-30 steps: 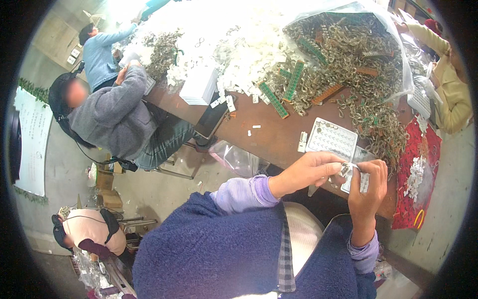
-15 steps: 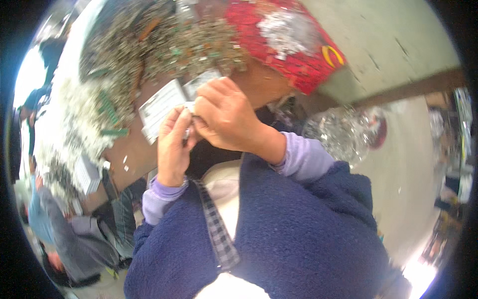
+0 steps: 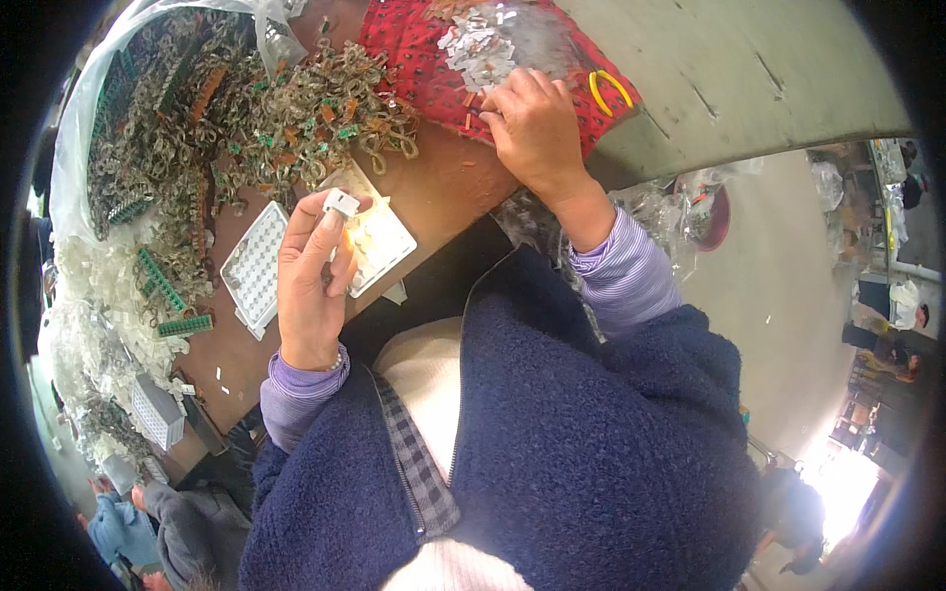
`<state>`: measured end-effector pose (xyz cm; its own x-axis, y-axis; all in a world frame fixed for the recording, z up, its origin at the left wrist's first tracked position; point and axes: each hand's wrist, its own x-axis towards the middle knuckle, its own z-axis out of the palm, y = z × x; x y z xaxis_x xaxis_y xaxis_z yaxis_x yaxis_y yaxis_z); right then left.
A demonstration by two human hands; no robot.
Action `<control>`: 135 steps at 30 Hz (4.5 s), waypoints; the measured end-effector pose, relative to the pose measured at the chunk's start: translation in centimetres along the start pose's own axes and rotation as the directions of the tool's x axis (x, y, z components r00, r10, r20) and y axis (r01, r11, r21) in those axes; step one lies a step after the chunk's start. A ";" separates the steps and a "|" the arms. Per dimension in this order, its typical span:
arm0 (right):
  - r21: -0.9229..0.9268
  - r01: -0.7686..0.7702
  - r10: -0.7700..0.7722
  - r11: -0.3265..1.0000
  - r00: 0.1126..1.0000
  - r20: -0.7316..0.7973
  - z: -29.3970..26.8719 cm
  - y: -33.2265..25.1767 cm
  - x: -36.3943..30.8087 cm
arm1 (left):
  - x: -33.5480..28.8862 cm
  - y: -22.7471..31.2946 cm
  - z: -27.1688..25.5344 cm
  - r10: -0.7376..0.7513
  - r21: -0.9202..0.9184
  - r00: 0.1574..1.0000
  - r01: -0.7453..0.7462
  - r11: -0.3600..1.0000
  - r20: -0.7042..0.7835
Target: The person repeatedly picks small white plastic components and green circuit boards from a table, inserts the white pieces into the boards, and places the assembled units into a white tray. The person continues this cycle throughout the clip.
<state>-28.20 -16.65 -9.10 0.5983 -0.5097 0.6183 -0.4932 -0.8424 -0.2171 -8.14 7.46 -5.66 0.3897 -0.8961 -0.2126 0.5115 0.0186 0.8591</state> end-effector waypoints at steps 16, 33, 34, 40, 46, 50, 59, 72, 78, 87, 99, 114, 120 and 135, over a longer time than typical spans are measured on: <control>0.624 0.203 -0.246 0.754 0.969 -0.018 -3.8 -13.0 -0.9 | -3.9 0.7 1.2 -0.039 0.051 0.997 0.036 0.998 0.061; 0.774 -0.141 -0.031 0.618 0.979 0.203 -3.5 -15.0 -2.5 | -3.6 0.2 -0.8 -0.087 0.064 0.990 0.080 0.995 0.113; 0.788 -0.160 -0.015 0.594 0.978 0.210 -3.0 -15.0 -2.4 | -3.4 0.3 -1.2 -0.082 0.021 0.991 0.080 0.997 0.108; 0.416 -0.171 0.203 0.893 0.978 -0.035 1.0 -9.2 1.8 | -2.6 1.3 -2.0 -0.032 -0.261 0.996 0.008 0.965 -0.089; 0.155 -0.075 0.076 0.985 0.997 -0.001 4.3 -5.5 3.3 | -1.6 1.5 -0.6 -0.139 -0.269 0.990 0.135 0.954 0.004; 0.393 -0.111 0.143 0.913 0.988 -0.053 3.0 -5.7 2.7 | -1.0 1.4 0.7 -0.027 -0.026 0.999 0.027 0.999 0.024; 0.917 -0.383 0.127 0.116 0.921 0.369 -0.7 -12.4 0.2 | -0.1 1.2 2.1 0.657 0.820 0.715 -0.511 0.259 0.239; 0.947 -0.257 -0.128 0.193 0.950 0.284 0.4 -19.0 1.0 | -7.1 3.2 -3.6 0.328 0.266 0.939 -0.292 0.919 -0.104; 0.898 -0.294 -0.031 0.327 0.946 0.322 -0.4 -19.3 0.2 | -8.2 2.4 -3.1 0.513 0.580 0.854 -0.376 0.723 -0.085; 0.779 0.065 -0.205 0.623 0.975 0.082 0.0 -19.9 -0.5 | -9.0 2.8 -4.3 0.365 0.359 0.881 -0.250 0.899 -0.302; 0.840 0.150 -0.442 0.521 0.890 0.115 1.6 -24.7 -1.6 | -13.8 1.7 -9.4 0.271 0.301 0.927 -0.190 0.935 -0.258; 0.901 -0.218 -0.287 0.374 0.897 0.337 2.3 -26.0 -2.6 | -13.4 2.3 -9.2 0.404 0.561 0.876 -0.201 0.803 -0.264; 0.887 -0.315 -0.297 0.337 0.859 0.418 1.6 -24.2 -3.4 | -11.8 5.9 -14.0 0.616 0.978 0.779 -0.014 0.206 -0.119; 0.947 -0.135 -0.464 0.292 0.845 0.264 0.1 -28.0 -2.1 | -16.4 5.3 -14.7 0.641 0.944 0.756 -0.104 0.313 -0.130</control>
<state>-15.62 7.98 -4.39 0.9017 -0.0860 0.4238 0.3725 -0.3430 -0.8623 -0.59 28.80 -4.48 0.7219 -0.6084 0.3296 -0.6033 -0.3201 0.7305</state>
